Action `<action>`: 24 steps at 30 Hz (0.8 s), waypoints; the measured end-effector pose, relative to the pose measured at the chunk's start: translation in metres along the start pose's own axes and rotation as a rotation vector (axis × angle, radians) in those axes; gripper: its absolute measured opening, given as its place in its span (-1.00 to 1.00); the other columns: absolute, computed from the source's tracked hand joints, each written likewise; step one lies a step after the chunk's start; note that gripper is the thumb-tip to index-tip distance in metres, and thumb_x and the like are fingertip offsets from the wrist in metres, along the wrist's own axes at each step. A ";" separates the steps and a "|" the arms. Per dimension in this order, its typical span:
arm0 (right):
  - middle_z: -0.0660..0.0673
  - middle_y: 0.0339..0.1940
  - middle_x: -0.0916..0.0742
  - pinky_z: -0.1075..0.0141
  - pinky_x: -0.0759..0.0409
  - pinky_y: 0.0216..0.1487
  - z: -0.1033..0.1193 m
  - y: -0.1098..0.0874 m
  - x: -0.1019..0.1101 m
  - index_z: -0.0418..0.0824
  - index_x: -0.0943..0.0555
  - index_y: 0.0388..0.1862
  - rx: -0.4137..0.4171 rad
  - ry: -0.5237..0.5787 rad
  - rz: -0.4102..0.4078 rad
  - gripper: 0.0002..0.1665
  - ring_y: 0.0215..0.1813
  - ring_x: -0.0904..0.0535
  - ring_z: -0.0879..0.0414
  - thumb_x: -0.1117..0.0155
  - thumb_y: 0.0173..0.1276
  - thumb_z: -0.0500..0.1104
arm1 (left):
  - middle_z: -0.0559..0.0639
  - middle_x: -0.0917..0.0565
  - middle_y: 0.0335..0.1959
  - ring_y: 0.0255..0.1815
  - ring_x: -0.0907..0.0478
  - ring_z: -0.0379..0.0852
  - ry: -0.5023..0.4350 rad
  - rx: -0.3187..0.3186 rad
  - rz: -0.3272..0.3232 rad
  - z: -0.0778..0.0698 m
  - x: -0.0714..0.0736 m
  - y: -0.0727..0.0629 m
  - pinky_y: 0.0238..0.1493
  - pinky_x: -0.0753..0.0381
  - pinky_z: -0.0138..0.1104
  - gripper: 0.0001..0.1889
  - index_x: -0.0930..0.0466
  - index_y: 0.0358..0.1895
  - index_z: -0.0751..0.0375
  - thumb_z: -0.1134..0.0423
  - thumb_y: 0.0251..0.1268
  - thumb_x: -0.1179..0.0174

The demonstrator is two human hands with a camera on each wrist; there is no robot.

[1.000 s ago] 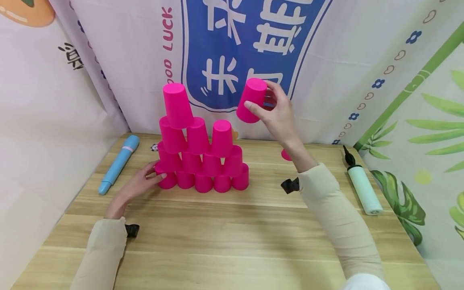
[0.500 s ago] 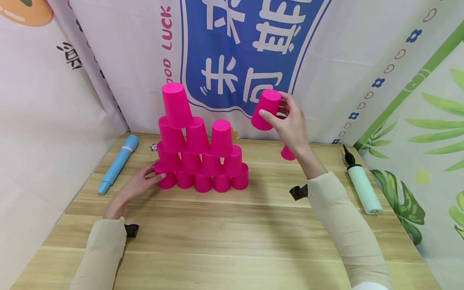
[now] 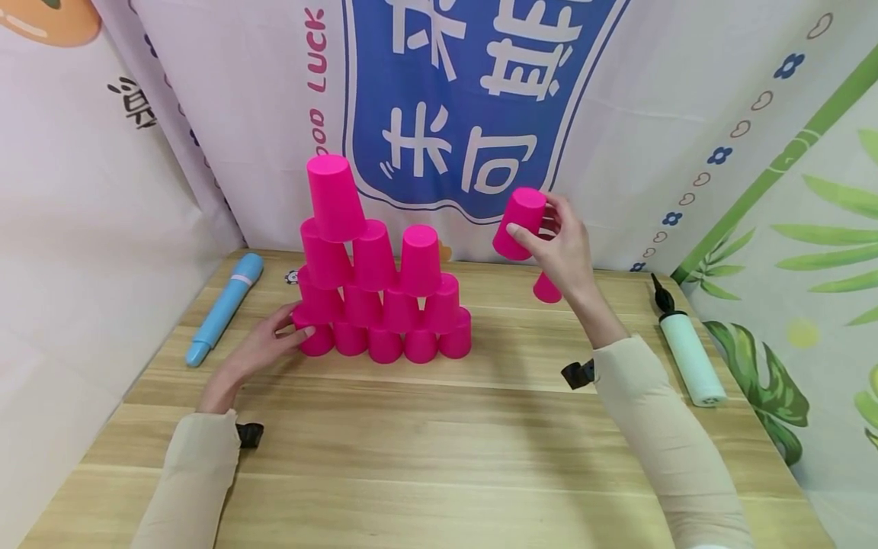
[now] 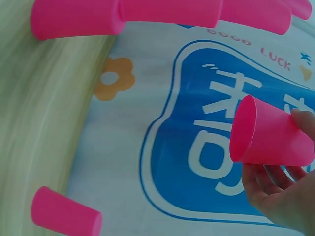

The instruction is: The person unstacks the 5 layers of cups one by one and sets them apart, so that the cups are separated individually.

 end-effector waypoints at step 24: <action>-0.31 0.16 -0.55 0.00 -0.48 0.22 -0.085 -0.026 -0.004 -0.32 -0.28 0.34 -0.133 -0.096 0.033 -0.22 0.16 -0.48 -0.12 -0.38 0.25 -0.06 | 0.25 -0.28 0.39 0.37 -0.22 0.29 -0.007 0.010 -0.005 0.002 0.000 0.000 0.25 -0.37 0.14 -0.26 -0.06 0.51 0.12 -0.05 0.38 -0.12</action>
Point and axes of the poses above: each hand's wrist, its own y-axis towards the middle knuckle, its own x-axis out of the back of the hand, z = x × y, the point moved 10 cm from there along y, towards the middle knuckle
